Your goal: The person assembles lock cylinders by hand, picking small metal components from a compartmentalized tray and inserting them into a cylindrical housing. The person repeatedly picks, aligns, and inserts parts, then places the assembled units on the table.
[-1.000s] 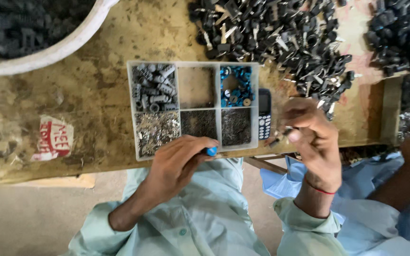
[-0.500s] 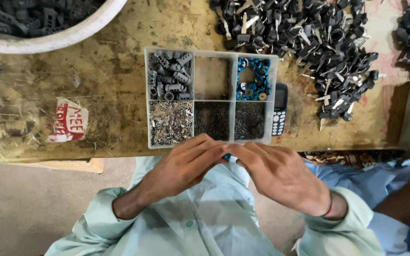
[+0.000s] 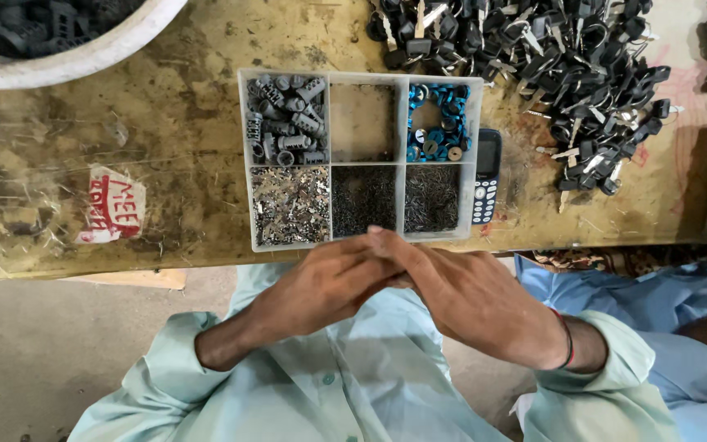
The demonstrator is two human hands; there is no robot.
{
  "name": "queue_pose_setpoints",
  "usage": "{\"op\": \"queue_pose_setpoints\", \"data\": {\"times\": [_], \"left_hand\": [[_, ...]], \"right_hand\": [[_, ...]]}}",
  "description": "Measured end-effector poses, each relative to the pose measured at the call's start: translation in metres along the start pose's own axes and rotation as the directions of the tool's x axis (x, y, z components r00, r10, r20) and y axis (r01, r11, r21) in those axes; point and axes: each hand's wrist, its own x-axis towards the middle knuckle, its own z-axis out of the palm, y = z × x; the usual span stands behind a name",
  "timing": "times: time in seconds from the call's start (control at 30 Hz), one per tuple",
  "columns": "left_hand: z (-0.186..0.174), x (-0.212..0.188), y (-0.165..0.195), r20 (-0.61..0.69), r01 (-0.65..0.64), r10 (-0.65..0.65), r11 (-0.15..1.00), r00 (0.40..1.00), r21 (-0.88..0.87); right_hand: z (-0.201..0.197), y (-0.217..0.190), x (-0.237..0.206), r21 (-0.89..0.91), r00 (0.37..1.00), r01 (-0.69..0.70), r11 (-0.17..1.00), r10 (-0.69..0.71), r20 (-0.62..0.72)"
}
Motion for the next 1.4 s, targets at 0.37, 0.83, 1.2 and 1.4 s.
{"op": "queue_pose_setpoints", "data": {"times": [0.37,0.83,1.2,1.4], "left_hand": [[-0.033,0.002,0.004,-0.194,0.511,-0.520,0.854,0.832,-0.099],[-0.050,-0.008,0.014,-0.274,0.548,-0.474,0.717,0.837,0.431],[-0.058,-0.019,0.011,-0.390,0.515,-0.405,0.824,0.827,0.236],[-0.060,-0.020,0.008,-0.365,0.493,-0.427,0.863,0.827,0.106]], "right_hand": [[0.030,0.070,-0.032,-0.306,0.637,-0.587,0.749,0.195,-0.746],[0.025,0.017,0.058,-0.173,0.995,-0.096,0.980,0.092,-0.033],[0.032,0.014,0.071,-0.173,0.988,-0.132,0.976,0.115,-0.101],[0.039,0.017,0.072,-0.174,0.986,-0.122,0.977,0.099,-0.133]]}}
